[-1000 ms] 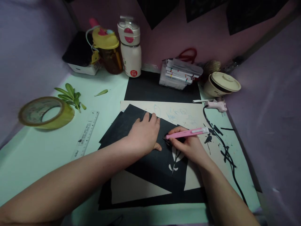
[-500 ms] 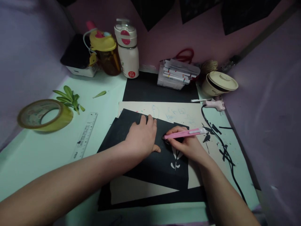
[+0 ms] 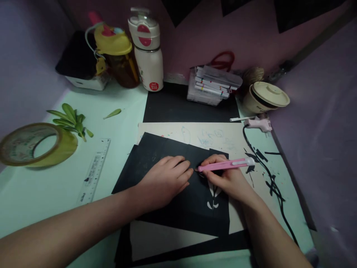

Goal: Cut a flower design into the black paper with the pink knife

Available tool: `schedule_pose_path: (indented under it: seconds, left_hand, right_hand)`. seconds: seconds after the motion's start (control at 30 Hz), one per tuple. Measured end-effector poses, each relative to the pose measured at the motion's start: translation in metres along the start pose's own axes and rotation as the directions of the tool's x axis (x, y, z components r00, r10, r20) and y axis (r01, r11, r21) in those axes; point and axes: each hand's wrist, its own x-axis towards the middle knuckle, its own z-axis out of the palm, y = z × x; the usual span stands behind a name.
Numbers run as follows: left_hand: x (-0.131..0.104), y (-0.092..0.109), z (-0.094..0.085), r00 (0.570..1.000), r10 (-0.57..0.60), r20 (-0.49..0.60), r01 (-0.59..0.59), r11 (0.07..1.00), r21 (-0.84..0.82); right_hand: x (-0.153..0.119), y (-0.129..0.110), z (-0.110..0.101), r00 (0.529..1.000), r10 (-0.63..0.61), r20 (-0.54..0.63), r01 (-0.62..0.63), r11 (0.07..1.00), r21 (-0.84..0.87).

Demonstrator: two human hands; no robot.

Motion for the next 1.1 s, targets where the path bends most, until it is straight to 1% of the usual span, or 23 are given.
schedule_pose_path:
  seconds: [0.23,0.43,0.8,0.97,1.1]
  left_hand:
    - [0.0019,0.0012,-0.0042,0.998,-0.037,0.055,0.039,0.999,-0.022]
    - [0.0021,0.0003,-0.0034,0.998,-0.031,0.051,0.033,0.999,-0.034]
    - [0.0006,-0.0001,-0.0039,0.998,-0.036,0.048,0.038,0.998,-0.055]
    - [0.0009,-0.0010,-0.0042,0.999,-0.030,0.026,0.032,0.997,-0.069]
    - [0.0002,-0.0015,-0.0036,0.999,-0.026,0.036,0.029,0.996,-0.082]
  right_hand:
    - [0.0010,0.0018,0.0020,1.000,0.013,-0.013,-0.013,1.000,-0.004]
    - [0.0007,0.0028,0.0041,0.999,-0.004,-0.045,0.004,1.000,-0.017]
    - [-0.0004,0.0049,0.0025,0.996,0.033,-0.077,-0.028,0.998,0.062]
    - [-0.0012,-0.0003,0.0010,0.998,0.032,-0.046,-0.030,0.999,0.043]
    - [-0.0003,-0.0033,0.0005,1.000,0.008,-0.028,-0.008,1.000,0.014]
